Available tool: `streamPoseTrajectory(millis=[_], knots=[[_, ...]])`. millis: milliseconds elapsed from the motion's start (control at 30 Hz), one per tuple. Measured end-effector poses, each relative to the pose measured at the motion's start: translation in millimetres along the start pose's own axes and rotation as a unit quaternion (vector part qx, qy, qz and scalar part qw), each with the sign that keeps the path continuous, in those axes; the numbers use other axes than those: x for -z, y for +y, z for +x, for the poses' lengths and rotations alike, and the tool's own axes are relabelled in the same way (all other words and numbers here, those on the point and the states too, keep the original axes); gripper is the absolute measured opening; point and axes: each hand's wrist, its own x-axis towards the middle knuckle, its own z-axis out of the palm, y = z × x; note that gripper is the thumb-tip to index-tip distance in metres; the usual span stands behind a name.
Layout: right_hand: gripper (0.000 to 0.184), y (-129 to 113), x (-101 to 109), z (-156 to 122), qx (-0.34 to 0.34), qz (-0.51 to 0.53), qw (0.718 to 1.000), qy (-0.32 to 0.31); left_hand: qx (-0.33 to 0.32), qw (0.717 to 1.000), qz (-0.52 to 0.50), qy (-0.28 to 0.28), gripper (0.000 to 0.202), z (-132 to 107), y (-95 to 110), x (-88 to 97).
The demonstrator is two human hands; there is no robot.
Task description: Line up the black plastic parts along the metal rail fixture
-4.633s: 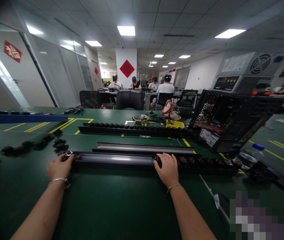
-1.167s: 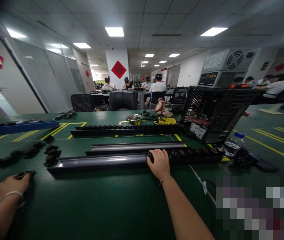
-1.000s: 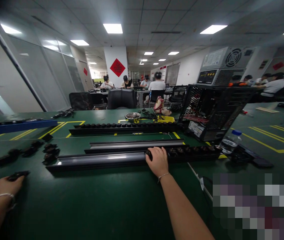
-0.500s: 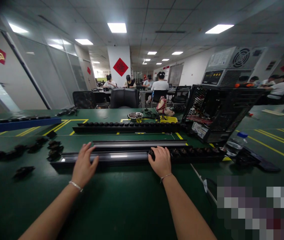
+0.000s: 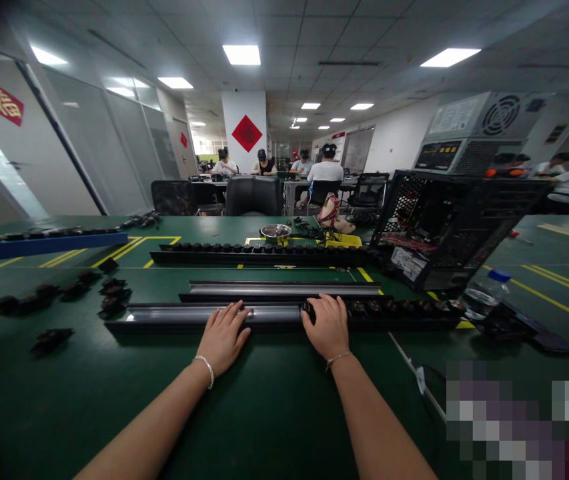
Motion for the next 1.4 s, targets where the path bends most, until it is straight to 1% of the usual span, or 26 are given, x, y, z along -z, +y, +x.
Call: streamPoseTrajectory(millis=[767,1067,1400], knots=[[0.030,-8.6,-3.1,0.7,0.020,0.019,1.000,0.006,0.007,1.000,-0.011,-0.010,0.041,0.0,1.0,1.1],[0.029,-17.2,-2.4,-0.3,0.019,0.021,0.999,-0.017,0.003,1.000,-0.011,-0.004,0.042,-0.2,1.5,1.1],[0.029,-23.4,1.4,-0.8,0.031,0.017,0.999,-0.020,0.003,1.000,-0.011,0.001,0.043,-0.9,1.7,1.2]])
